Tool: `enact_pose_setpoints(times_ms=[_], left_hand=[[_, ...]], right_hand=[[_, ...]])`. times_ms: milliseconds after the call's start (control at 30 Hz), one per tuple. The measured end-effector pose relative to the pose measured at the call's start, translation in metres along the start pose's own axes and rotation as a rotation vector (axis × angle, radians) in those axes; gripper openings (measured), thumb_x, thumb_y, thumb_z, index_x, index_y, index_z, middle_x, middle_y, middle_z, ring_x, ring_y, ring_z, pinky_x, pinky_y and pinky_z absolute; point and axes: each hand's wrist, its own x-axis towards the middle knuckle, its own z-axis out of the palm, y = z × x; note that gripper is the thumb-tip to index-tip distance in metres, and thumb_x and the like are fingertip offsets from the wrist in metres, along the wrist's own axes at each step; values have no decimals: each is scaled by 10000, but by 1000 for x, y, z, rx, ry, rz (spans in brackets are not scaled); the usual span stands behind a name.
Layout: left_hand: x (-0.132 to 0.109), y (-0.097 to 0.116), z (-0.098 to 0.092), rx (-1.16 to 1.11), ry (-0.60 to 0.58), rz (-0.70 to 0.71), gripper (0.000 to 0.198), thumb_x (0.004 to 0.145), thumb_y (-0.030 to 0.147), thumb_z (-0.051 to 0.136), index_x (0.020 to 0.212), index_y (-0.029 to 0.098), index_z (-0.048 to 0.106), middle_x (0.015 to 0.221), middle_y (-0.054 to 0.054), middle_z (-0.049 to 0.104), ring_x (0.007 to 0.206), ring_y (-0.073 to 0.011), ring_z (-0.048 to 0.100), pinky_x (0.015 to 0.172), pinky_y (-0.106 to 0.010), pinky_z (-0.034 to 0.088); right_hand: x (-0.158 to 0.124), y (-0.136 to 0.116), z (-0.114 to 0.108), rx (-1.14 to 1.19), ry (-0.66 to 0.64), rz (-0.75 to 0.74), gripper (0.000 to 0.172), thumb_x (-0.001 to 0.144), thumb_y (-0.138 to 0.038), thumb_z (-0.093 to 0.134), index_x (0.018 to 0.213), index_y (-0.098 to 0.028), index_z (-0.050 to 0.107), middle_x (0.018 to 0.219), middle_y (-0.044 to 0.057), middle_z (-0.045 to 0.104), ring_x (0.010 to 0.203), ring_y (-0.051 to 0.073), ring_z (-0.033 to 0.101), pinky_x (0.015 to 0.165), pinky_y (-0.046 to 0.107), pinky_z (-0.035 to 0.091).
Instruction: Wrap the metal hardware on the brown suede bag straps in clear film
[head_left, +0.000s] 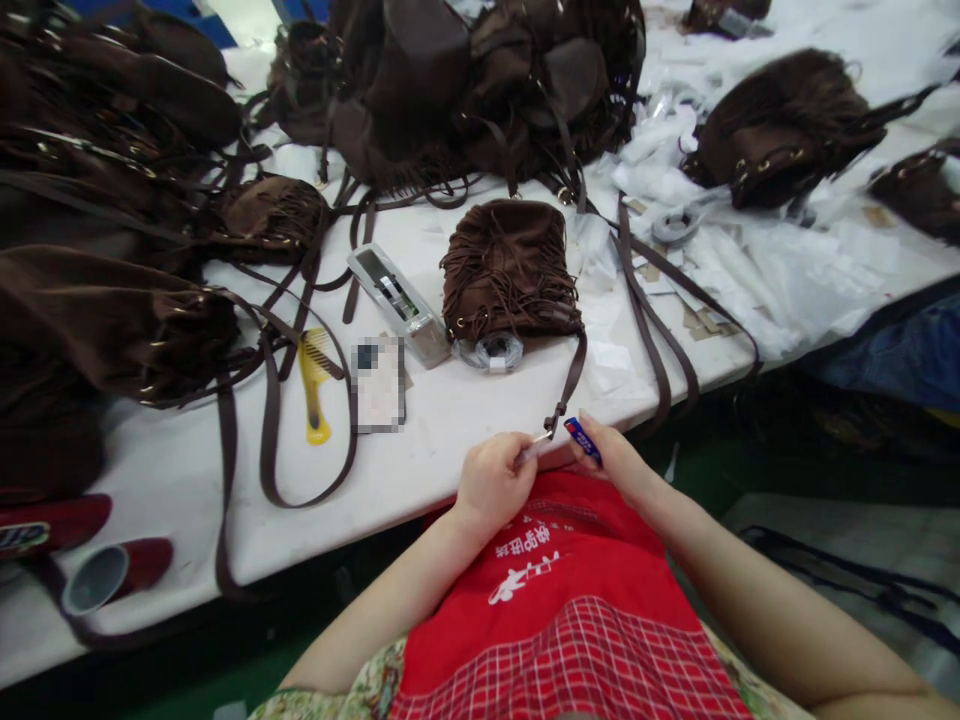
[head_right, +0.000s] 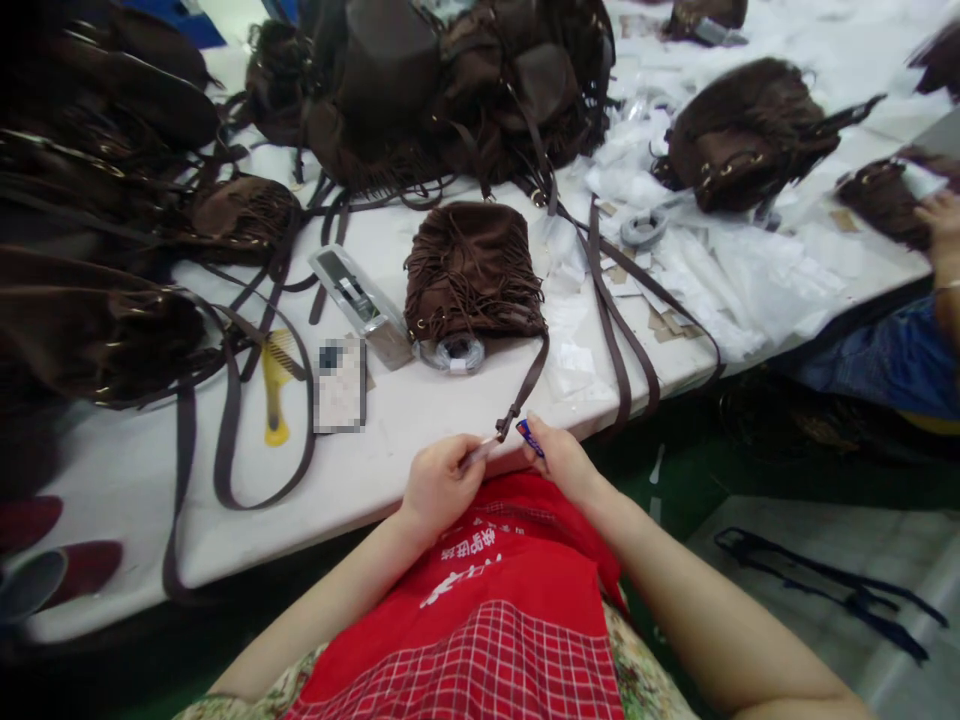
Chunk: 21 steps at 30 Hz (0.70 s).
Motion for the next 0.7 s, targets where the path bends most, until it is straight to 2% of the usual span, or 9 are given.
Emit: enact_pose_setpoints(times_ms=[100, 200, 267, 333, 433, 500, 567, 633, 700], left_hand=[[0, -3, -2, -242, -116, -219, 296, 876, 372, 496, 783, 160, 680, 678, -24, 669, 601, -129, 554, 583, -230, 412], [3, -7, -1, -484, -195, -375, 421, 862, 476, 479, 787, 118, 688, 632, -21, 639, 552, -114, 504, 505, -212, 356], [6, -9, 0, -521, -179, -412, 405, 840, 451, 501, 805, 100, 698, 636, -22, 635, 546, -111, 487, 495, -212, 335], [8, -10, 0, -490, -143, -417, 374, 823, 421, 512, 811, 103, 708, 637, -19, 631, 545, -110, 478, 489, -214, 320], [8, -11, -1, -434, -112, -423, 350, 809, 417, 526, 804, 121, 712, 606, -4, 607, 535, -109, 466, 477, -213, 306], [7, -13, -2, -441, -118, -432, 328, 805, 409, 534, 786, 128, 703, 588, 2, 595, 529, -110, 468, 477, -213, 316], [6, -16, -3, -500, -132, -440, 306, 809, 393, 530, 772, 131, 683, 605, -5, 611, 544, -118, 500, 493, -214, 346], [6, -20, -4, -604, -148, -450, 292, 811, 392, 533, 779, 131, 659, 635, -16, 634, 560, -124, 538, 508, -213, 374], [7, -22, -5, -730, -168, -465, 297, 802, 414, 554, 769, 129, 630, 623, -17, 628, 544, -121, 543, 502, -211, 383]], right_hand=[[5, -35, -6, -142, 18, -236, 388, 886, -559, 420, 855, -192, 541, 578, -41, 511, 397, 88, 410, 394, 221, 294], [42, -92, 5, -386, -24, -444, 349, 911, -503, 394, 1017, -194, 520, 654, -18, 606, 434, 114, 512, 433, 229, 380], [81, -136, 29, -590, -18, -545, 307, 922, -443, 372, 945, -188, 543, 618, -6, 631, 436, 120, 519, 464, 234, 396], [118, -179, 61, -776, 7, -609, 272, 914, -357, 384, 795, -184, 557, 578, 19, 642, 469, 128, 537, 511, 237, 403], [153, -227, 99, -869, -1, -629, 296, 870, -318, 473, 616, -183, 548, 497, 50, 609, 487, 150, 546, 533, 254, 395], [157, -241, 103, -893, 12, -620, 334, 842, -358, 541, 559, -180, 548, 502, 68, 604, 498, 157, 542, 539, 265, 387], [149, -239, 90, -883, 47, -634, 366, 835, -425, 566, 572, -171, 577, 565, 80, 631, 518, 149, 537, 535, 260, 378], [128, -223, 65, -755, 36, -652, 411, 842, -516, 542, 655, -160, 628, 592, 63, 644, 467, 120, 501, 477, 240, 352], [99, -192, 36, -553, -58, -552, 515, 831, -620, 498, 691, -149, 650, 525, 36, 614, 371, 91, 435, 390, 222, 296]])
